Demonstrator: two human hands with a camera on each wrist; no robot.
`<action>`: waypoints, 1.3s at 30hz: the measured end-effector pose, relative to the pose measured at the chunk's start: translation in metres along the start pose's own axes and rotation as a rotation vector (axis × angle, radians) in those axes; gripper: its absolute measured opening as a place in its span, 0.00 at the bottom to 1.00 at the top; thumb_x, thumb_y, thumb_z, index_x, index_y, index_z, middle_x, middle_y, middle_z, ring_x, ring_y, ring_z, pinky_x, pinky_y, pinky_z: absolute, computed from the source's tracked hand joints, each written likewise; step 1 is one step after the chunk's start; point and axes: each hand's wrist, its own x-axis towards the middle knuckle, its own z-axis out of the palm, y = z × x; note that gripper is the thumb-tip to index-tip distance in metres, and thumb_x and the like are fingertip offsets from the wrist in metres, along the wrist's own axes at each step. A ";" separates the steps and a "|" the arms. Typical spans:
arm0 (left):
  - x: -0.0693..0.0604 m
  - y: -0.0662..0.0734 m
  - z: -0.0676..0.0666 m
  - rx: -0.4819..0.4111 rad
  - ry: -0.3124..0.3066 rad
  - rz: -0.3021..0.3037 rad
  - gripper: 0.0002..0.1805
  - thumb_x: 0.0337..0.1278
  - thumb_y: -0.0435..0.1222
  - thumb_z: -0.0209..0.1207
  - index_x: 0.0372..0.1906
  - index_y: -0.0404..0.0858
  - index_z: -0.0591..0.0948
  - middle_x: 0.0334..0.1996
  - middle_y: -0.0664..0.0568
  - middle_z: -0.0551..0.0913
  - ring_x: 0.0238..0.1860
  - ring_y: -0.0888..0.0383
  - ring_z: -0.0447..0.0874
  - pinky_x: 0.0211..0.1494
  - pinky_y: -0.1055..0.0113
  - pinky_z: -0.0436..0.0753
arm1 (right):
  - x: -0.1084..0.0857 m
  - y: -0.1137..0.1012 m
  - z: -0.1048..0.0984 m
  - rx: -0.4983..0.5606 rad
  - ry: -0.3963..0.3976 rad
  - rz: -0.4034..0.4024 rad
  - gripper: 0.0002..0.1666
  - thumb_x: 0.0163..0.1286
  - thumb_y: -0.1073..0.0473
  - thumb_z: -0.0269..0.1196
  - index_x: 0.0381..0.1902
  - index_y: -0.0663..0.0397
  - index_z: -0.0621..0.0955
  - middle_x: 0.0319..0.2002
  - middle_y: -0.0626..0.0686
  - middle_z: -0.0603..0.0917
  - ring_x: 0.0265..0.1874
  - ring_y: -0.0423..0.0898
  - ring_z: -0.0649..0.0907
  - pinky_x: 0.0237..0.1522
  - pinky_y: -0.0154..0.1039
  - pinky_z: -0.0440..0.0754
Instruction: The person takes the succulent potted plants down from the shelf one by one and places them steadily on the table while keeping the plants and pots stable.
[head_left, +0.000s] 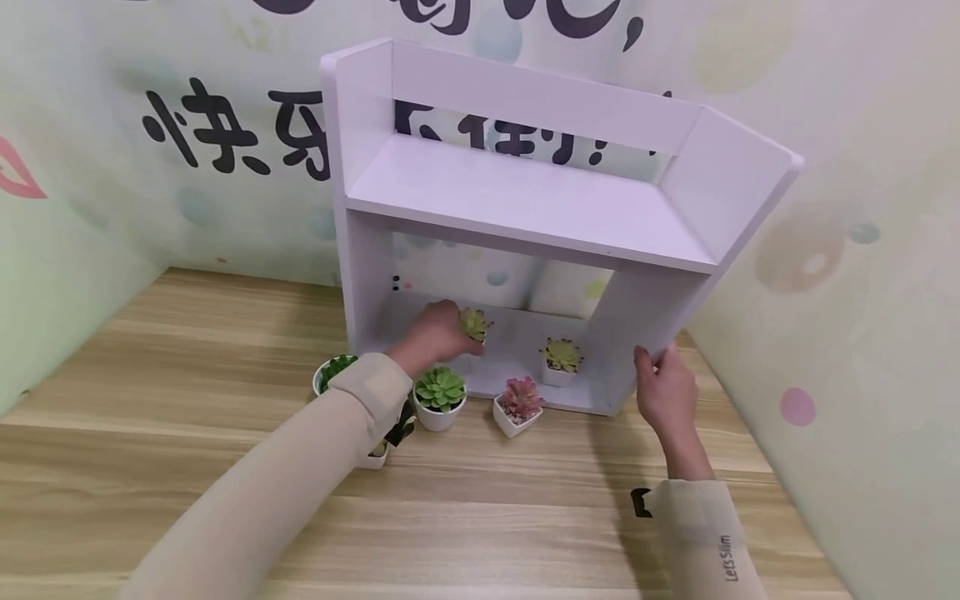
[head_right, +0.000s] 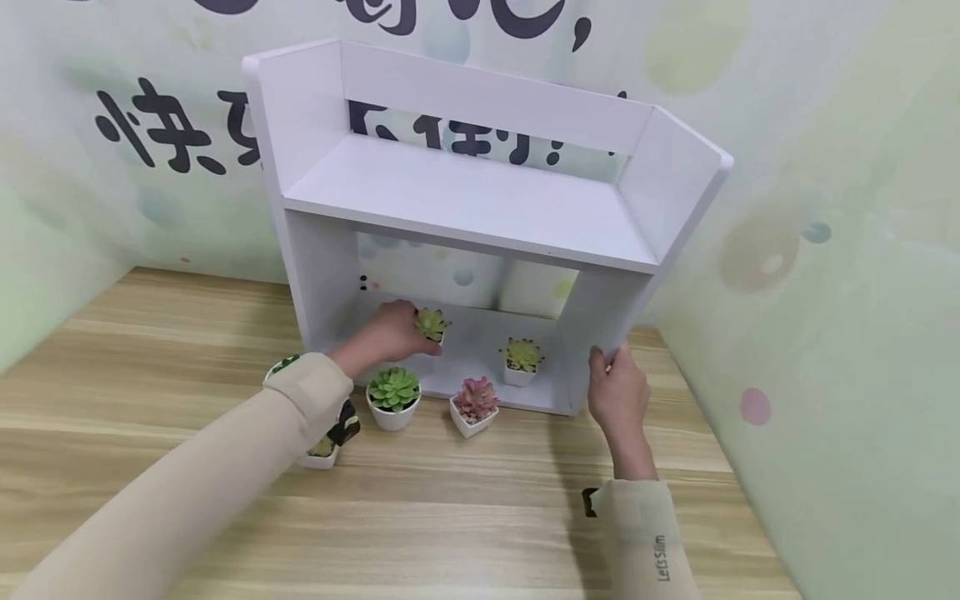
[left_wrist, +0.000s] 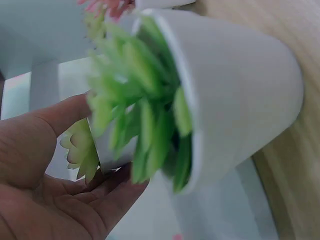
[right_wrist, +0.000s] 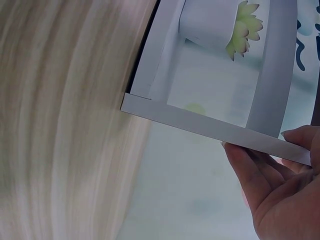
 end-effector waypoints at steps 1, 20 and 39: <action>0.000 -0.001 -0.002 -0.014 0.006 0.006 0.27 0.50 0.46 0.74 0.47 0.31 0.78 0.43 0.44 0.82 0.41 0.51 0.81 0.47 0.59 0.83 | 0.000 0.000 0.000 0.000 0.003 0.000 0.23 0.79 0.48 0.48 0.56 0.63 0.73 0.54 0.71 0.84 0.53 0.69 0.84 0.49 0.63 0.79; -0.028 0.006 -0.030 -0.039 0.091 0.076 0.32 0.50 0.53 0.71 0.49 0.33 0.77 0.42 0.45 0.84 0.39 0.51 0.82 0.42 0.60 0.83 | -0.001 -0.001 -0.001 -0.012 -0.010 0.018 0.24 0.79 0.48 0.48 0.55 0.64 0.72 0.53 0.72 0.84 0.53 0.70 0.83 0.49 0.63 0.78; -0.073 0.013 -0.032 -0.049 0.128 0.104 0.29 0.47 0.54 0.70 0.46 0.37 0.78 0.36 0.49 0.83 0.32 0.54 0.80 0.32 0.66 0.78 | 0.000 -0.001 0.000 -0.008 -0.015 0.015 0.24 0.80 0.48 0.47 0.58 0.64 0.71 0.56 0.72 0.83 0.56 0.70 0.81 0.53 0.64 0.75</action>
